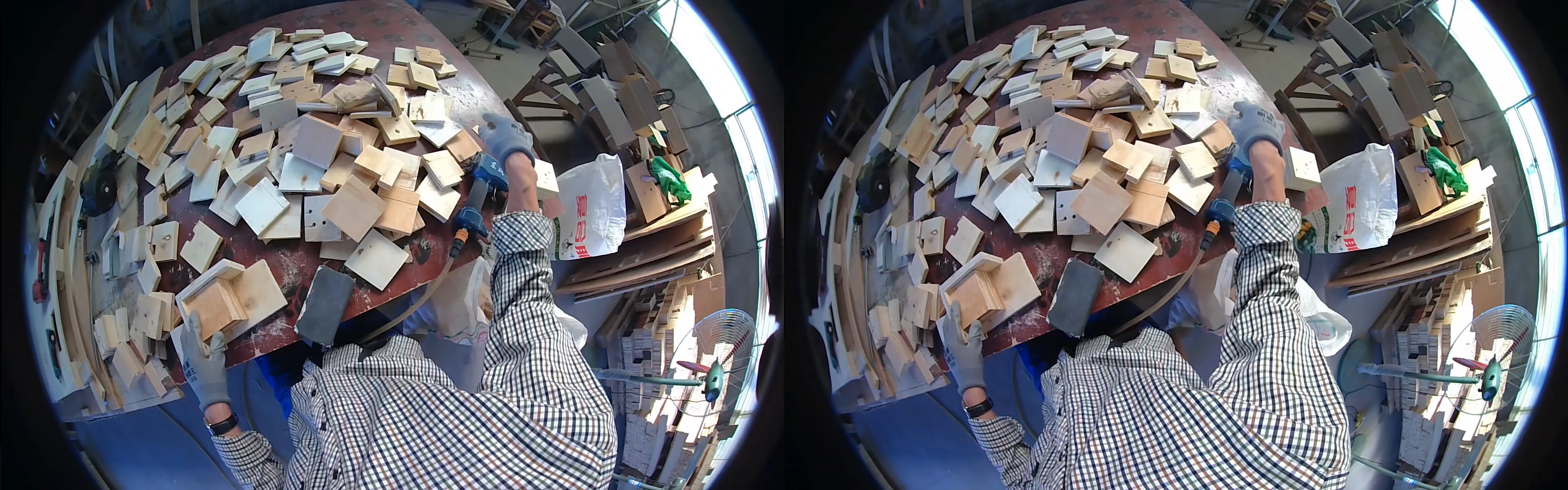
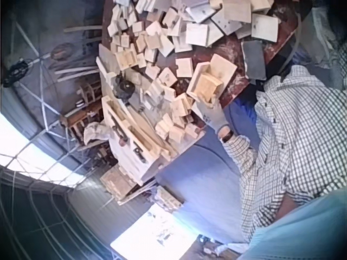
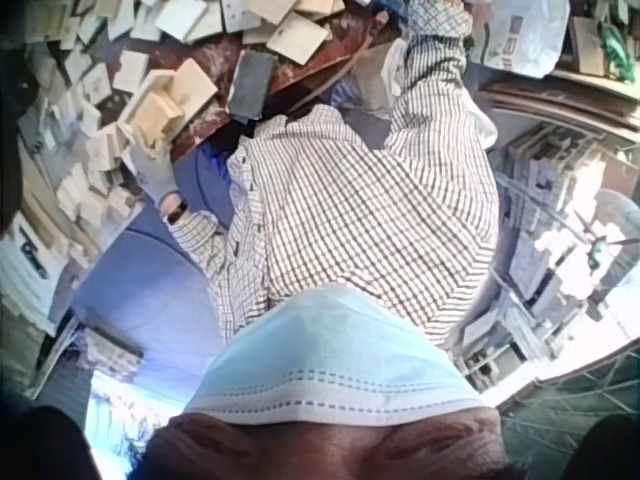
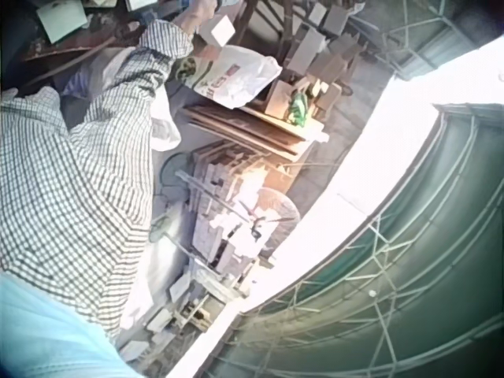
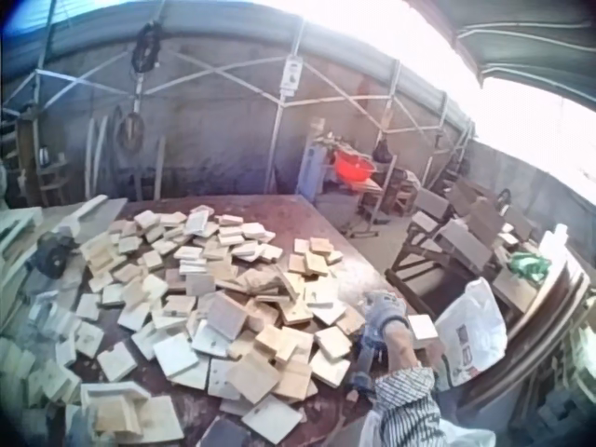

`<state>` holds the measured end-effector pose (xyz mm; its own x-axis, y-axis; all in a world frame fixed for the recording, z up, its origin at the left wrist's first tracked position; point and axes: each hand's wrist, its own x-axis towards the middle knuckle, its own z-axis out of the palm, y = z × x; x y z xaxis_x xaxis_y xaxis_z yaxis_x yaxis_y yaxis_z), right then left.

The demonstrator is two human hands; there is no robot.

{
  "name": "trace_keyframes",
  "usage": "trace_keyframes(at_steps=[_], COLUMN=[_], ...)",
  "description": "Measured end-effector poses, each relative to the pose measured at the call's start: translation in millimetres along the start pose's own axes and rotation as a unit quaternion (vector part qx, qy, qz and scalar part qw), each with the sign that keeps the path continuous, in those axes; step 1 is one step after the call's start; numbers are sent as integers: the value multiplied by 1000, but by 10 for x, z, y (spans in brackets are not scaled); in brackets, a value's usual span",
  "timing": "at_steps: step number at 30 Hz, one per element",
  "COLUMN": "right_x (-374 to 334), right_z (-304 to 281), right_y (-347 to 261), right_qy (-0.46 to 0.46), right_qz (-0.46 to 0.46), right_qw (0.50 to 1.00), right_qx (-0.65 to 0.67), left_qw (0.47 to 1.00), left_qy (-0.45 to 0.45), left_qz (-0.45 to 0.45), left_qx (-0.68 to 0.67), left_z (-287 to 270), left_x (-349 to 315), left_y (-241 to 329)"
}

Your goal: The person assembles small wooden boxes by hand on a cluttered workbench. They pick up pre-cut wooden pieces, fit them together, and place the completed boxes into a larger container.

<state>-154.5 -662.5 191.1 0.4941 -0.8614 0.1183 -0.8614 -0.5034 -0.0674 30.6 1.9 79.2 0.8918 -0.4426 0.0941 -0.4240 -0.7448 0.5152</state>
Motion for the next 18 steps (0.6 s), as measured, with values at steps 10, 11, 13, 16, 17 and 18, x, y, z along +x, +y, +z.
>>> trace_keyframes(at_steps=[10,11,13,16,17,18], right_x=[644,667,725,797,810,834], right_z=[468,554,741,805,849,865], right_y=[-171,-333,-108,-118,-117,-140], right_qy=[-196,-257,-310,-330,-329,-323], right_qz=[-30,-17,-22,-28,-32,-38], right_qw=[980,958,931,940,943,945], right_qx=[-16,-125,-191,-78,-46,-25], left_qw=[1000,1000,1000,1000,1000,1000], left_qy=[20,18,12,6,10,14], left_qz=[7,-1,4,-22,-20,-18], left_qx=[-6,3,-3,-8,-7,-12], left_z=[26,-6,29,-57,-42,1], left_x=[-42,-79,-24,-60,-65,-80], left_y=[-108,-100,-49,70,48,27])
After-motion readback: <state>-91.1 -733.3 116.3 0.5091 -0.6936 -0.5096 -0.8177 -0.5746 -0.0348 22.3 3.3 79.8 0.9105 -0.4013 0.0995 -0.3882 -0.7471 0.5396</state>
